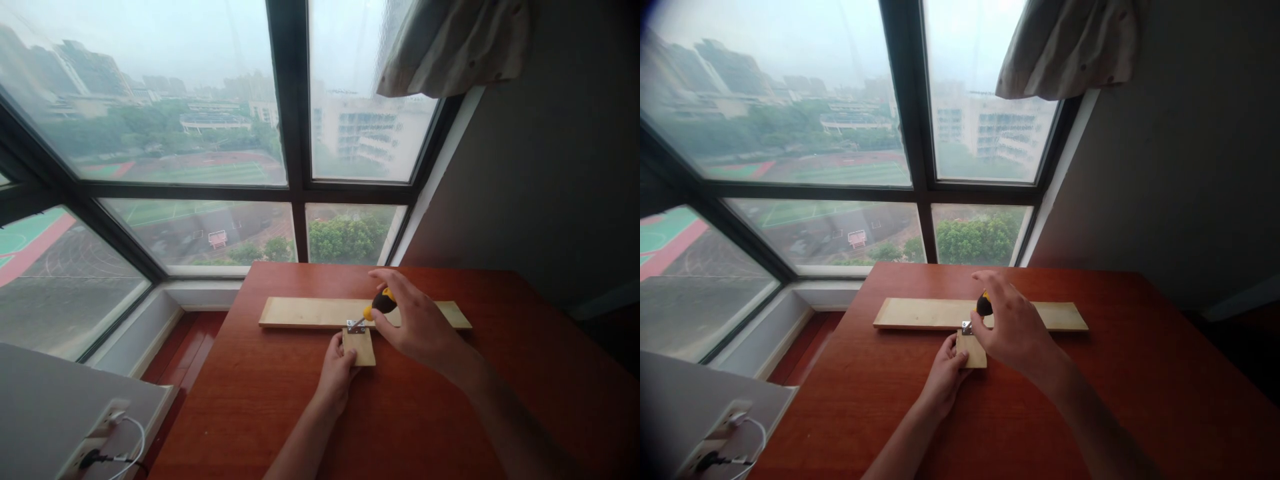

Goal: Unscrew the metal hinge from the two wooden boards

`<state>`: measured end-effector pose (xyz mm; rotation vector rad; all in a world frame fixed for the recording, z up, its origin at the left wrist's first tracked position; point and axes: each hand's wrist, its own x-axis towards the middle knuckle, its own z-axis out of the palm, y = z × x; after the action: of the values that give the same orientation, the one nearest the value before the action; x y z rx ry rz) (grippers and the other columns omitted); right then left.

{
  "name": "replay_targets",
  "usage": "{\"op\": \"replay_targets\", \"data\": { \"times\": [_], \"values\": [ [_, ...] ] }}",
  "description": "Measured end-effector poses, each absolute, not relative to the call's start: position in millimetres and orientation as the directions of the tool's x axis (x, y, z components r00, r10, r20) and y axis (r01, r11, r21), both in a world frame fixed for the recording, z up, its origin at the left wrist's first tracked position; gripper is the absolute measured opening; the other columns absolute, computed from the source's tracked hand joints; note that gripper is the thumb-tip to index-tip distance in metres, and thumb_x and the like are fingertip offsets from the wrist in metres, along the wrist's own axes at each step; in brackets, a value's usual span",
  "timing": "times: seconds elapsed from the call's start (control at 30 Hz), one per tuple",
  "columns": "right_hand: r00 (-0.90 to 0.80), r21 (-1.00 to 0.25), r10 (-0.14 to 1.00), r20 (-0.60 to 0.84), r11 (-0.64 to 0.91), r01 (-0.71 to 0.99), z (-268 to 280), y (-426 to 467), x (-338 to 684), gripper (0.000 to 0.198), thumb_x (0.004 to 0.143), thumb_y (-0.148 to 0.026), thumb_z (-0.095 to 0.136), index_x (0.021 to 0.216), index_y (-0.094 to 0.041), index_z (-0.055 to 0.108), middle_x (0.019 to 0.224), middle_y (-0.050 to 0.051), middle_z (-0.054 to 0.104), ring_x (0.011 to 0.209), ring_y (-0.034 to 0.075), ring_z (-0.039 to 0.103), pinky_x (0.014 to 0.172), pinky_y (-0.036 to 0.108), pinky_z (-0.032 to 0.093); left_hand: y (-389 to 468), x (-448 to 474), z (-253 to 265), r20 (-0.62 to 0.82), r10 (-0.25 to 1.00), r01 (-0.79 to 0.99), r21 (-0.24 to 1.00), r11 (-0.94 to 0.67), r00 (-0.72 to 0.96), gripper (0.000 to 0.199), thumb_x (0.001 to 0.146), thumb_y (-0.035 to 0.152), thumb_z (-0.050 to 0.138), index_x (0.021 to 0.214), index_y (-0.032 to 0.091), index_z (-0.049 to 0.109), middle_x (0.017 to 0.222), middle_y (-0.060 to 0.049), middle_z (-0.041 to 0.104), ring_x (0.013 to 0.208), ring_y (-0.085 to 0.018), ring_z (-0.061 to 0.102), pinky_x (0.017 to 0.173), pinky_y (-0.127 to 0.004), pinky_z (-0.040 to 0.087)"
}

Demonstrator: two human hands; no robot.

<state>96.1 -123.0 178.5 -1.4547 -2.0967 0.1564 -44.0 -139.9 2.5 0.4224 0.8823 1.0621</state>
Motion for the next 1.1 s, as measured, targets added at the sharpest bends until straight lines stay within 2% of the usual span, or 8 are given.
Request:
{"op": "replay_targets", "data": {
  "times": [0.13, 0.27, 0.4, 0.57, 0.73, 0.83, 0.97, 1.1],
  "values": [
    [-0.095, -0.294, 0.903, 0.418, 0.233, 0.927, 170, -118, 94, 0.045, 0.087, -0.041, 0.052, 0.128, -0.023, 0.049, 0.125, 0.01, 0.06, 0.1, 0.027, 0.064, 0.075, 0.037, 0.052, -140, -45, 1, -0.414, 0.885, -0.57, 0.684, 0.455, 0.211, 0.046, 0.064, 0.02, 0.072, 0.106, 0.02, 0.054, 0.099, -0.007, 0.066, 0.085, -0.019, 0.062, 0.075, -0.03, 0.051],
    [-0.076, -0.266, 0.912, 0.402, 0.196, 0.944, 169, -114, 98, 0.038, 0.088, -0.038, 0.052, 0.123, -0.023, 0.053, 0.116, 0.008, 0.065, 0.092, 0.026, 0.066, 0.071, 0.035, 0.052, -140, -44, -2, -0.413, 0.887, -0.572, 0.685, 0.451, 0.205, 0.047, 0.064, 0.018, 0.071, 0.107, 0.019, 0.053, 0.099, -0.007, 0.066, 0.083, -0.018, 0.062, 0.072, -0.028, 0.051],
    [-0.151, -0.409, 0.884, 0.442, 0.349, 0.843, 175, -115, 105, 0.036, 0.083, -0.024, 0.055, 0.118, -0.023, 0.055, 0.121, 0.006, 0.063, 0.103, 0.022, 0.063, 0.085, 0.034, 0.051, -140, -43, -1, -0.423, 0.885, -0.575, 0.682, 0.452, 0.194, 0.048, 0.064, 0.017, 0.07, 0.109, 0.02, 0.053, 0.099, -0.007, 0.065, 0.082, -0.017, 0.061, 0.072, -0.027, 0.05],
    [-0.056, -0.691, 0.914, 0.401, 0.342, 0.637, 182, -118, 113, 0.043, 0.079, -0.022, 0.057, 0.121, -0.026, 0.05, 0.108, 0.003, 0.065, 0.098, 0.019, 0.063, 0.093, 0.035, 0.048, -141, -44, 1, -0.425, 0.882, -0.572, 0.679, 0.459, 0.203, 0.047, 0.064, 0.018, 0.07, 0.108, 0.019, 0.053, 0.101, -0.008, 0.065, 0.082, -0.017, 0.062, 0.074, -0.028, 0.051],
    [0.028, -0.897, 0.933, 0.359, 0.337, 0.285, 177, -114, 117, 0.035, 0.076, -0.022, 0.051, 0.111, -0.024, 0.045, 0.098, 0.004, 0.06, 0.091, 0.019, 0.061, 0.085, 0.037, 0.051, -141, -44, 1, -0.428, 0.881, -0.568, 0.683, 0.46, 0.2, 0.047, 0.064, 0.018, 0.069, 0.108, 0.02, 0.054, 0.097, -0.006, 0.065, 0.083, -0.017, 0.061, 0.073, -0.027, 0.05],
    [-0.024, -0.918, 0.944, 0.328, 0.324, 0.229, 170, -111, 114, 0.034, 0.075, -0.023, 0.047, 0.109, -0.023, 0.046, 0.093, 0.002, 0.058, 0.079, 0.016, 0.059, 0.075, 0.033, 0.052, -141, -43, 1, -0.437, 0.878, -0.57, 0.679, 0.464, 0.195, 0.049, 0.062, 0.018, 0.07, 0.109, 0.021, 0.053, 0.096, -0.006, 0.065, 0.083, -0.017, 0.061, 0.073, -0.028, 0.05],
    [-0.143, -0.762, 0.969, 0.203, 0.248, 0.598, 150, -105, 101, 0.02, 0.085, -0.034, 0.045, 0.09, -0.02, 0.059, 0.078, 0.001, 0.063, 0.069, 0.015, 0.059, 0.065, 0.027, 0.047, -140, -43, 2, -0.436, 0.88, -0.572, 0.68, 0.459, 0.188, 0.05, 0.061, 0.019, 0.071, 0.108, 0.021, 0.054, 0.097, -0.007, 0.066, 0.083, -0.018, 0.062, 0.073, -0.029, 0.05],
    [-0.165, -0.317, 0.986, -0.011, 0.153, 0.936, 118, -97, 82, 0.032, 0.087, -0.046, 0.05, 0.078, -0.019, 0.066, 0.079, 0.007, 0.07, 0.075, 0.02, 0.064, 0.066, 0.028, 0.044, -140, -43, 3, -0.42, 0.886, -0.578, 0.68, 0.452, 0.199, 0.049, 0.061, 0.019, 0.071, 0.107, 0.02, 0.054, 0.095, -0.006, 0.066, 0.08, -0.017, 0.061, 0.071, -0.028, 0.05]
  ]
}}
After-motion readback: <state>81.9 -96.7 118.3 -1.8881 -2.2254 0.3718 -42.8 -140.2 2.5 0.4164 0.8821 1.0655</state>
